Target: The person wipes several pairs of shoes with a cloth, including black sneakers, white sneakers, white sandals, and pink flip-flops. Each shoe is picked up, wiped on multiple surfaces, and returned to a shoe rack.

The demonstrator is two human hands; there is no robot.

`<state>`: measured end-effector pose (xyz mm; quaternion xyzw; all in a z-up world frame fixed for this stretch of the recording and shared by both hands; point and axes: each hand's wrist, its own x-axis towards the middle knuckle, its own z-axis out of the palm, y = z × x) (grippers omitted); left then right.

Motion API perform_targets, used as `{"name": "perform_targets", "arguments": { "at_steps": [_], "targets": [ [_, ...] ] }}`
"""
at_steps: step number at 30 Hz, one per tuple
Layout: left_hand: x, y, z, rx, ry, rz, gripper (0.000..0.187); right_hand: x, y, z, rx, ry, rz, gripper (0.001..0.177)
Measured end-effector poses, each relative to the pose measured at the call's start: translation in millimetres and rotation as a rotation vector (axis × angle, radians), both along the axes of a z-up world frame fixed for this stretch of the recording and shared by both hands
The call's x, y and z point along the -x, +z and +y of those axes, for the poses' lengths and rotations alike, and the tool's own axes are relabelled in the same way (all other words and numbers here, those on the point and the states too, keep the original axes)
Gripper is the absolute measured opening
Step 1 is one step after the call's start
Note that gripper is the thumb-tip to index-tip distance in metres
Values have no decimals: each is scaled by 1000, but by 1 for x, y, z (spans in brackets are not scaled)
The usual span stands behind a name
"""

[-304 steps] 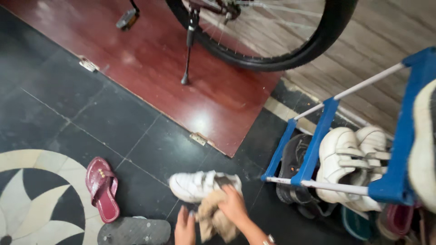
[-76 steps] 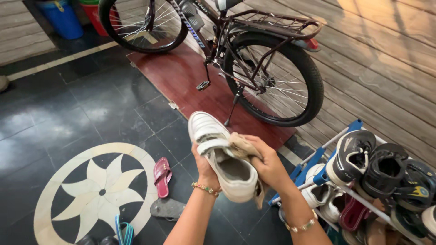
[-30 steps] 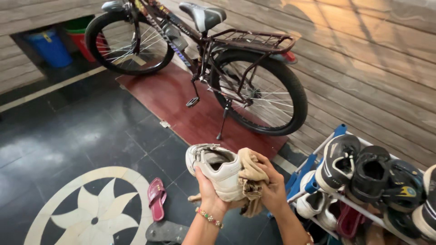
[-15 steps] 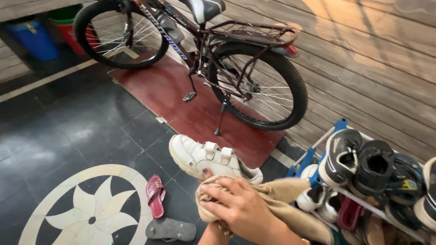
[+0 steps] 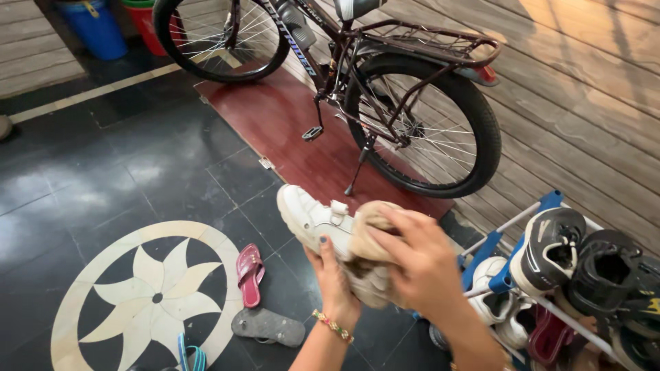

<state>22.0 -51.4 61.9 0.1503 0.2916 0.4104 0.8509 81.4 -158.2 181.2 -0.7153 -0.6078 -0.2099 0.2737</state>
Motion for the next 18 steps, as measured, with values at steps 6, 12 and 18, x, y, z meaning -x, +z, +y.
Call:
{"name": "perform_targets", "arguments": {
  "at_steps": [6, 12, 18],
  "targets": [
    [6, 9, 2, 51, -2, -6, 63, 20, -26, 31, 140, -32, -132, 41],
    [7, -19, 28, 10, 91, 23, 59, 24, -62, -1, 149, 72, -106, 41],
    [7, -33, 44, 242, -109, -219, 75, -13, -111, -26, -125, 247, 320, 43]
  ]
}}
